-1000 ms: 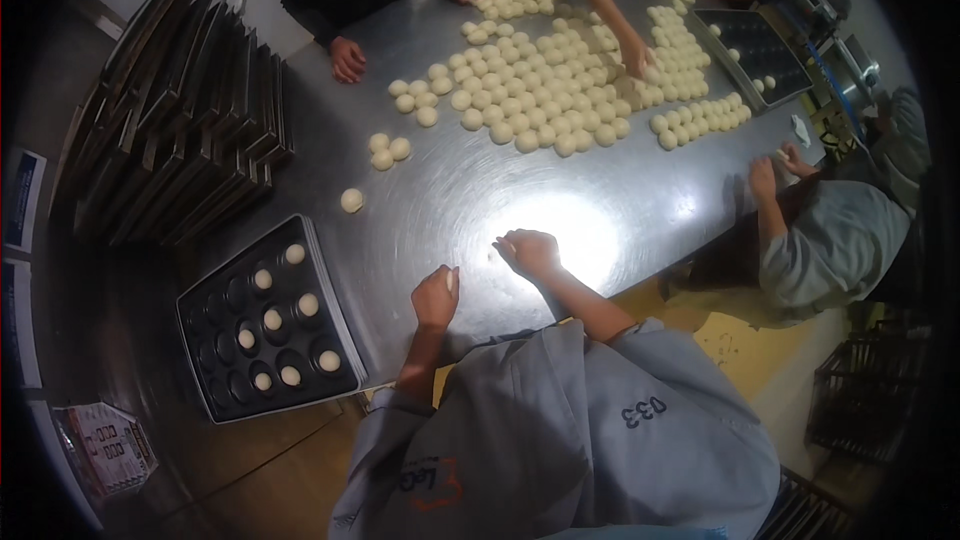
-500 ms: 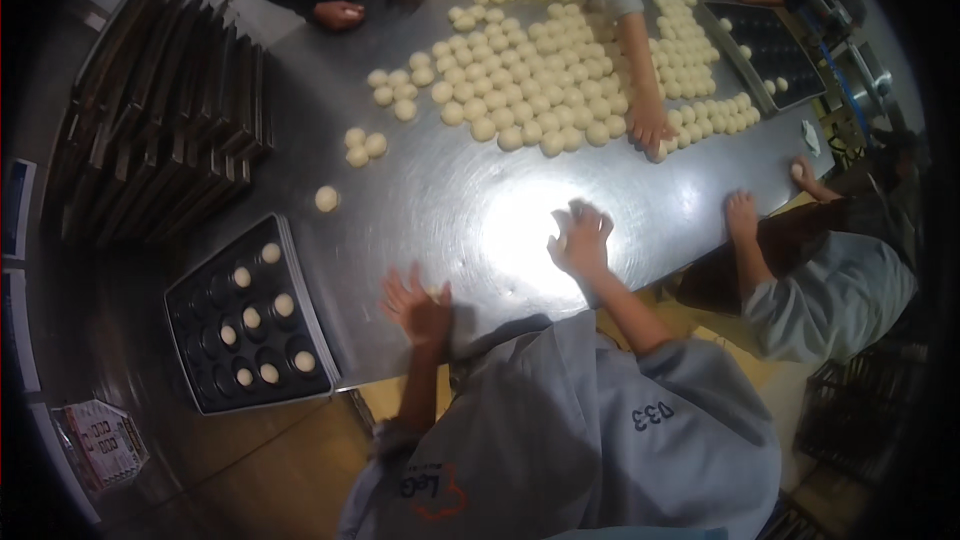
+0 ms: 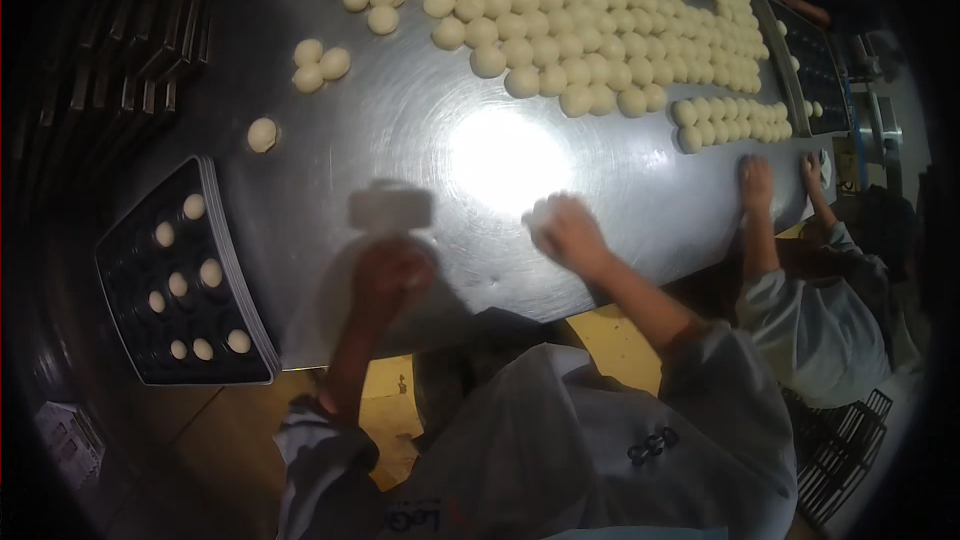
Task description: The person places dough balls into the circular indentations of a baking tray by hand, then lifts the tray and slides it into a tall metal rack before returning to the table to continue placing dough balls.
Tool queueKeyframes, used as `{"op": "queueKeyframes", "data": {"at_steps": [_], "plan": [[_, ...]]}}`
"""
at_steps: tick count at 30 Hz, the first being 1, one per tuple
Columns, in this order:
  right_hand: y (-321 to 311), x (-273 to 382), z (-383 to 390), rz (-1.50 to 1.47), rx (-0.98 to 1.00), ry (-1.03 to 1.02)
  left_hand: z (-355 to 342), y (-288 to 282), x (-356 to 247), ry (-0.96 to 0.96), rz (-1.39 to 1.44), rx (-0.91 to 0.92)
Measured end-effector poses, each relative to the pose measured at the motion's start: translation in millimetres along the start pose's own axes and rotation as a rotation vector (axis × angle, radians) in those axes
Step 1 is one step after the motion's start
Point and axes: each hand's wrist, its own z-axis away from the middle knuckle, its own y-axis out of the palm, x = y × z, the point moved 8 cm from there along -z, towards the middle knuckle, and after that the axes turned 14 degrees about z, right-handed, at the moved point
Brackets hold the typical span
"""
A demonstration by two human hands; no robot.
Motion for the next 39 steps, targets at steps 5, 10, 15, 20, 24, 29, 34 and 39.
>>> {"op": "queueKeyframes", "data": {"at_steps": [5,10,15,20,24,29,34,39], "plan": [[-11.2,7.1,-84.4,-0.262,-0.189,0.426,-74.6,32.4,-2.5,-0.019,0.073,-0.367],[-12.8,-9.8,4.2,-0.219,0.012,0.166,-20.8,-3.4,14.3,-0.056,0.026,-0.194],[-35.0,-4.0,-87.0,-0.078,-0.288,0.357,-91.7,8.4,-11.6,-0.014,0.100,-0.416],[-4.9,-19.3,7.2,-0.825,0.226,0.441,-9.9,13.7,-8.1,0.054,0.098,-0.152],[-28.6,-46.8,-43.6,0.079,-0.166,0.324,-55.4,-19.7,15.3,-0.141,0.055,-0.279],[-13.5,32.1,-35.7,-0.342,-0.175,0.212,-46.9,41.8,-26.7,0.051,0.038,-0.150],[-30.2,-50.4,-27.6,0.046,-0.170,0.296,-35.0,-13.4,-7.5,-0.037,-0.071,-0.393],[-11.3,21.7,-54.5,-0.199,-0.206,0.260,-65.2,33.7,-20.4,-0.044,0.162,-0.378]]}}
